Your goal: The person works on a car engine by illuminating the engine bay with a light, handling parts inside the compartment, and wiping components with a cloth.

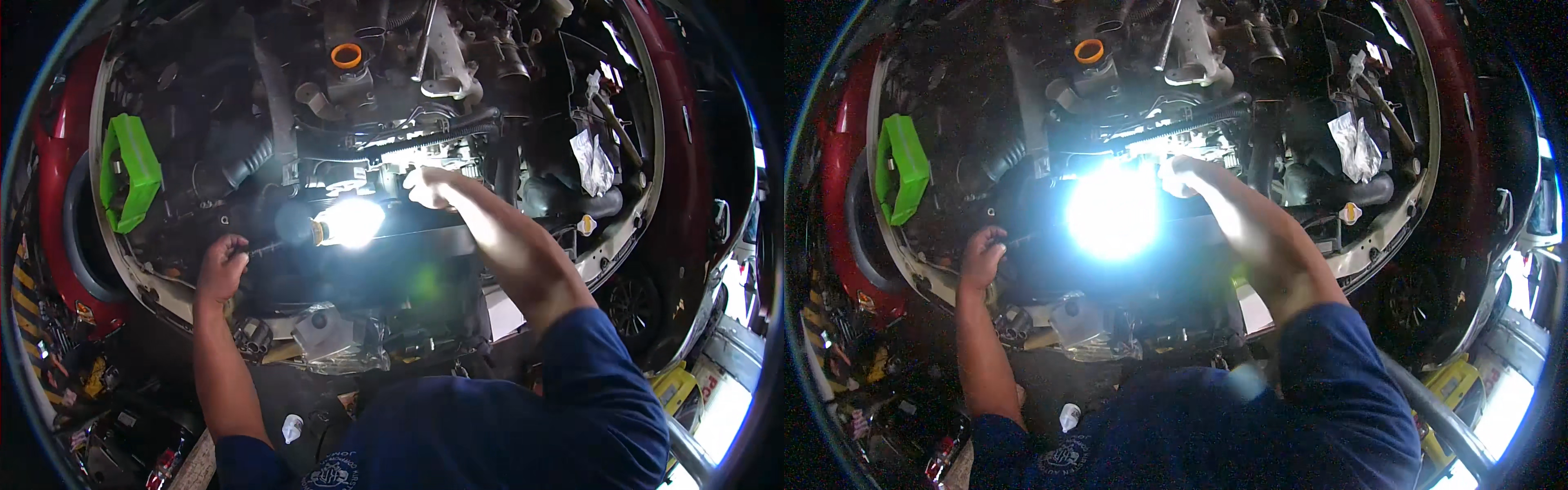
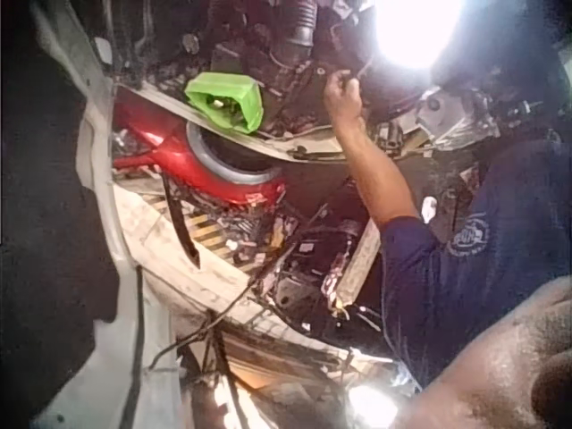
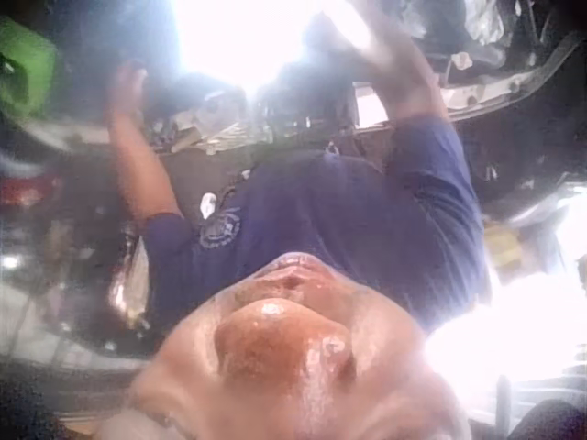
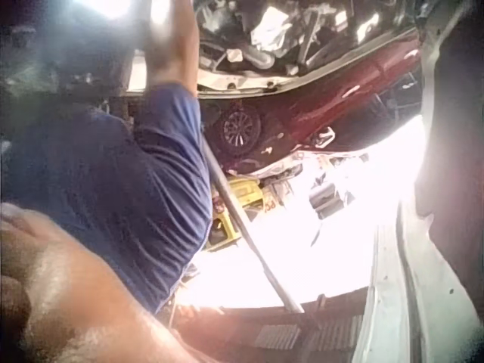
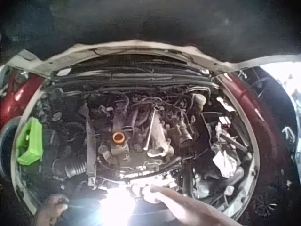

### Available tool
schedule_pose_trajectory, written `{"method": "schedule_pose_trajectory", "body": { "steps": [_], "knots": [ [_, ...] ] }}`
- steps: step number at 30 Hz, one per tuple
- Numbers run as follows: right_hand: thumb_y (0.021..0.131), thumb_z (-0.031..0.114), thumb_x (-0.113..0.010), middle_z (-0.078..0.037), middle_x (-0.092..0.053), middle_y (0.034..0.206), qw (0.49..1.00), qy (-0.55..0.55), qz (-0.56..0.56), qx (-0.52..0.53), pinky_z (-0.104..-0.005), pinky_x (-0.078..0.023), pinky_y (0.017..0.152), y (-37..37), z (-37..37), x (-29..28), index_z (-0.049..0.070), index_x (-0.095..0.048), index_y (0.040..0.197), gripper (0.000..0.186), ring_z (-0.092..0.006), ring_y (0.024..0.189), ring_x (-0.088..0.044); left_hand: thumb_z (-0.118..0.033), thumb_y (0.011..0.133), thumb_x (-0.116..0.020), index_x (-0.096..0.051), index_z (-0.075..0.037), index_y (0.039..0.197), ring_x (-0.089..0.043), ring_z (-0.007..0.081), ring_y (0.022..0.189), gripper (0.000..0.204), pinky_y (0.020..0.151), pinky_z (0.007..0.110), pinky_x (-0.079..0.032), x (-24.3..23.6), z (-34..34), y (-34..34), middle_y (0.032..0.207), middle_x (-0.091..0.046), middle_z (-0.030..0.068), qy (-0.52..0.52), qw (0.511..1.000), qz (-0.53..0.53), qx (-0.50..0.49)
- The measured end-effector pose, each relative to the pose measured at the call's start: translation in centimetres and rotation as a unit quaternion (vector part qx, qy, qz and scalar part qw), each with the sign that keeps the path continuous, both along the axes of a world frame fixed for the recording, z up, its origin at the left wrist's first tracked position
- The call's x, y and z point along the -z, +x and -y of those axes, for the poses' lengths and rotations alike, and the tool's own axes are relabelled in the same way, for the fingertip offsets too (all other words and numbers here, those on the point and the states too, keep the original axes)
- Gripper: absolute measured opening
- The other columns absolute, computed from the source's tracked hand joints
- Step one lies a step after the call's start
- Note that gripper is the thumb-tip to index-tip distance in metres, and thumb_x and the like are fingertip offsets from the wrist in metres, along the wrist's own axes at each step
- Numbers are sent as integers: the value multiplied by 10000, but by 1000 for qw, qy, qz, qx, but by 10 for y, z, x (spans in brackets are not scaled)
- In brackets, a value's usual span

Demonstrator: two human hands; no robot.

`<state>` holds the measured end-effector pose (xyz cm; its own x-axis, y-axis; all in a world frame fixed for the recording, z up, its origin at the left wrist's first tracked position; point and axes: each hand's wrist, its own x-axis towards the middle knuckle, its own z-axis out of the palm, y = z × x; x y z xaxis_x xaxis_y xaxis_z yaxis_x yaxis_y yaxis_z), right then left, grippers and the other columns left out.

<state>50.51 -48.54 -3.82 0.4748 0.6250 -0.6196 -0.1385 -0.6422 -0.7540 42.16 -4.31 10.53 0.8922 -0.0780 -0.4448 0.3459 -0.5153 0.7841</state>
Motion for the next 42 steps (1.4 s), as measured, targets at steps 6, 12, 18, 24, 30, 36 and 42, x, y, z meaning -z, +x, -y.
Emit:
{"method": "schedule_pose_trajectory", "body": {
  "steps": [6, 12, 18, 24, 30, 36, 42],
  "knots": [
    [827, 254, -548, -69, -647, 884, 946, 29, -264, 183, -407, -530, 635, 4, -18, 56, 127, -577, 1062, 269, -221, 726, -641, -24, 794, -539, -573, -39, 1012, -491, 52, 657, 221, 596, 231, -412, 1, -1, -1, 776, -532, -23, -26, 999, -28, -15],
    [659, 83, -750, -109, -642, 968, 917, 225, -278, 175, -453, -545, 769, -18, -23, 93, 51, -576, 1025, 406, -266, 917, -643, 9, 795, -529, -564, -45, 1024, -456, 35, 654, 238, 594, 219, -391, 2, -4, 0, 804, -526, -21, -36, 999, -32, -11],
    [650, -43, -740, -89, -616, 921, 905, 304, -243, 174, -366, -558, 708, -24, -18, 122, 20, -614, 912, 298, -205, 860, -622, 16, 790, -529, -566, -38, 1026, -451, 30, 663, 244, 593, 214, -383, 1, 1, 4, 820, -525, -18, -44, 998, -35, -8],
    [856, 124, -597, -73, -605, 801, 931, 246, -238, 124, -327, -522, 607, -6, -28, 83, 32, -648, 895, 112, -183, 723, -598, 14, 784, -531, -568, -27, 1018, -449, 29, 660, 241, 584, 217, -378, 1, -2, 6, 815, -525, -12, -35, 999, -40, 7],
    [834, 90, -605, -87, -614, 861, 921, 94, -247, 286, -320, -500, 579, 1, -28, 36, 9, -612, 1080, 259, -181, 692, -579, 0, 773, -537, -574, -15, 1027, -450, 39, 638, 257, 570, 230, -385, 8, -1, 8, 796, -532, -17, -43, 996, -68, 23],
    [835, 109, -608, -97, -636, 846, 942, 33, -195, 270, -269, -509, 520, 1, -30, 20, 7, -601, 1108, 291, -161, 672, -623, -13, 746, -536, -599, 5, 1055, -481, 53, 650, 317, 592, 239, -413, -4, 1, 7, 766, -566, -5, 5, 992, -115, 54],
    [872, 139, -601, -81, -647, 829, 955, -4, -136, 264, -258, -497, 486, 3, -36, 9, 11, -627, 1018, 196, -150, 640, -630, -78, 735, -517, -630, 24, 1012, -530, 77, 690, 316, 625, 246, -431, -1, -2, 15, 777, -610, 24, 25, 990, -118, 67]
  ]
}}
